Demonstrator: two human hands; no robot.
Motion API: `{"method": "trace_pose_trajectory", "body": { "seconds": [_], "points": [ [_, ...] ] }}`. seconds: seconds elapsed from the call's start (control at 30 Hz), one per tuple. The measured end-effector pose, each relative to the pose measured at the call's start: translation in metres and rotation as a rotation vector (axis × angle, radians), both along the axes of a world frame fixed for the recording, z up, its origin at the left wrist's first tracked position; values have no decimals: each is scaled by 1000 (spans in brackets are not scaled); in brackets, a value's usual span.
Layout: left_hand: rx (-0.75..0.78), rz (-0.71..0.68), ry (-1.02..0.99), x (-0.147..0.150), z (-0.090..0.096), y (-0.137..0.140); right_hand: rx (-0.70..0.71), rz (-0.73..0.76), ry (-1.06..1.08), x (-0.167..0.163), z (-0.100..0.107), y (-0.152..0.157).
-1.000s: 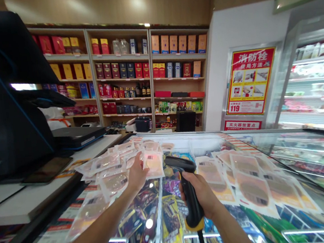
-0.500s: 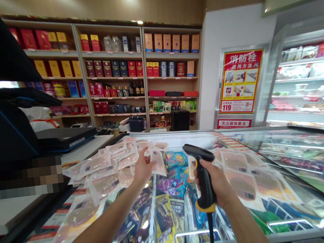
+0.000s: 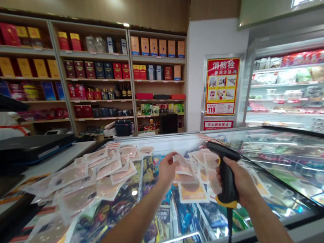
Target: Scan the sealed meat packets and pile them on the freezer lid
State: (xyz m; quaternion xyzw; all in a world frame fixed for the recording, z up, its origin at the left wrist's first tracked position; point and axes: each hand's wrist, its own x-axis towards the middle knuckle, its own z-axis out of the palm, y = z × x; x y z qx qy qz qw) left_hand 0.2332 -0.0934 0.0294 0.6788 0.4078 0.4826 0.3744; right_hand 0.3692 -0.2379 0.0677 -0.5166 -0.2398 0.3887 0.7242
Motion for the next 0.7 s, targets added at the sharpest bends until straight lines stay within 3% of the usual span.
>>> {"method": "trace_pose_trajectory", "body": {
  "seconds": [0.2,0.37,0.57,0.7],
  "points": [
    [39,-36,250,18,-12,-13,15,-9,38,15,-4,-8],
    [-30,-22,384,26,-24,-25,21,-33,35,18,-8,-6],
    [-97,-74,328,46,-24,-29,-5,-29,5,9,-7,-3],
    [-119,-111,212,31,-14,-23,-8,16,8,-8,-5,4]
  ]
}}
